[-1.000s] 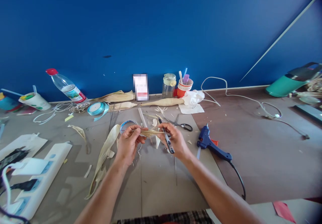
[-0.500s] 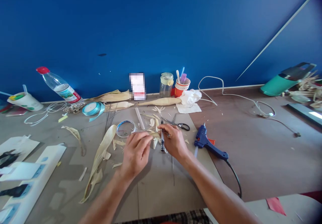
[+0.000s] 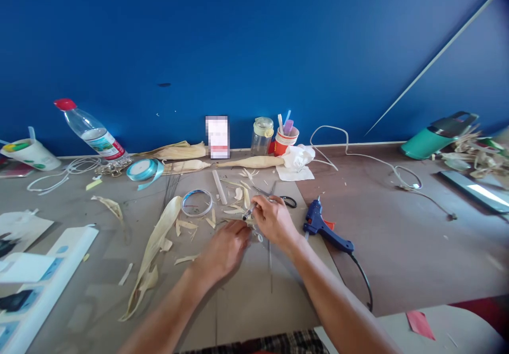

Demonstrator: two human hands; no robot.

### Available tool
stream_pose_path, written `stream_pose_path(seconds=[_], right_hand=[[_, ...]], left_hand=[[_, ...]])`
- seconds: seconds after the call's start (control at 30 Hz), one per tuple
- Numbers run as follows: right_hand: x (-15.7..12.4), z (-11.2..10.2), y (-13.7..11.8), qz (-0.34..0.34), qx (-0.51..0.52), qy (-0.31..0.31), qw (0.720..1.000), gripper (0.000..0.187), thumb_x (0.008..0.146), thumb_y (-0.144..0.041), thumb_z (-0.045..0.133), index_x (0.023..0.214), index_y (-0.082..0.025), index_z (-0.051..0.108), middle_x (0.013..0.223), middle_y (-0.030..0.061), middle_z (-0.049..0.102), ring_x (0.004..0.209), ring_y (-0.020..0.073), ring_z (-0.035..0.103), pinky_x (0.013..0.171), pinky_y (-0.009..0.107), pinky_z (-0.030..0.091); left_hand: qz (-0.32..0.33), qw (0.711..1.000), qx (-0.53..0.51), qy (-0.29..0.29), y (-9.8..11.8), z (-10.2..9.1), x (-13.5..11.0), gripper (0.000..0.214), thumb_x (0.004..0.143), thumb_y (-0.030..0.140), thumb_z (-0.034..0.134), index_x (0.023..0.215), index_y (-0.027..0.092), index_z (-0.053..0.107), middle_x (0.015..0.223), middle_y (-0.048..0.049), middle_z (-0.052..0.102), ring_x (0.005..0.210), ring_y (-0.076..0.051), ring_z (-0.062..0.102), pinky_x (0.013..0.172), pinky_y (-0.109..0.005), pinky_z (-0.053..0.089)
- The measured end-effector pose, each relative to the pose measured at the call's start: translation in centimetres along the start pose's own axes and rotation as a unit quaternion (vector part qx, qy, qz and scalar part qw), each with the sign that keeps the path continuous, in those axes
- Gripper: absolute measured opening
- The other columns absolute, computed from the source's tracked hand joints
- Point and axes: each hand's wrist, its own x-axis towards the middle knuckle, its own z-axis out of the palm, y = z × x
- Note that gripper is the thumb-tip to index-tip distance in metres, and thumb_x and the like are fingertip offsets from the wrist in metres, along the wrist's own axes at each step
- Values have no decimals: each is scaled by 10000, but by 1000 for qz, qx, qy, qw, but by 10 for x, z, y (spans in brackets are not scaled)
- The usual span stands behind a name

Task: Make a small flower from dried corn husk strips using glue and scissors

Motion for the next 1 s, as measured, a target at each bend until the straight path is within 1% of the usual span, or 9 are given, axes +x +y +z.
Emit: stream_pose_path(seconds=[0.1,0.2,0.33,0.43,0.53,0.63,0.83,0.93,1.0], right_hand=[[4,-11,-2,30,58,35,997,218,794,-113,426,929,-183,582,654,11,644,622,141,586,775,269,413],[5,-30,-12,72,166,37,983,177,819,-194,462,975,-180,544,718,20,635,637,139,583,662,242,433],[5,-57,-29,98,332,5,938,179,857,-311,469,985,-190,505,737,14,618,648,127,572,637,245,452],[1,-67,-33,101,427,-30,898,190,864,-353,477,961,-192,510,711,5,610,666,130,571,656,267,465],[-7,-59,-27,97,479,-56,871,229,875,-384,466,945,-185,554,743,19,617,708,134,580,704,289,470],[-18,-36,-18,123,529,-44,838,312,870,-433,468,1020,-189,590,925,62,629,807,151,600,787,328,475],[-30,0,-8,214,650,-4,729,397,840,-497,486,1063,-184,586,943,79,633,819,173,621,842,379,484],[-31,4,-7,224,675,20,703,368,827,-484,509,1034,-190,587,937,76,630,808,177,624,837,388,488],[-33,5,-8,222,678,15,701,358,832,-480,499,1039,-200,578,952,75,626,809,180,626,825,391,491]], left_hand=[[-8,1000,14,-15,2,-1,0,145,812,145,492,916,184,585,982,-67,589,938,-212,547,818,-356,459],[-14,999,32,-22,1,-2,-1,129,816,166,492,915,173,575,1034,-85,566,935,-213,548,811,-361,460],[6,1000,29,-9,0,-3,-2,157,840,183,470,959,179,573,1038,-89,584,950,-220,550,826,-369,446],[23,999,25,-7,1,-4,-3,201,832,194,493,1021,189,562,1047,-86,599,982,-233,536,850,-382,429],[15,999,26,-15,3,-5,-4,249,798,198,546,1046,202,550,1063,-73,595,974,-235,532,850,-389,423],[1,999,29,-29,5,-5,-5,295,770,219,584,1063,203,552,1106,-79,572,1011,-244,520,869,-397,418],[-12,998,19,-63,6,-8,-4,297,790,239,556,1084,196,565,1277,-114,490,1152,-265,466,936,-418,389],[-6,997,19,-72,6,-9,-4,322,787,252,561,1107,220,552,1320,-106,467,1204,-278,427,965,-449,358],[-12,997,19,-72,6,-10,-4,351,786,247,558,1136,223,540,1357,-114,427,1231,-289,399,980,-464,339]])
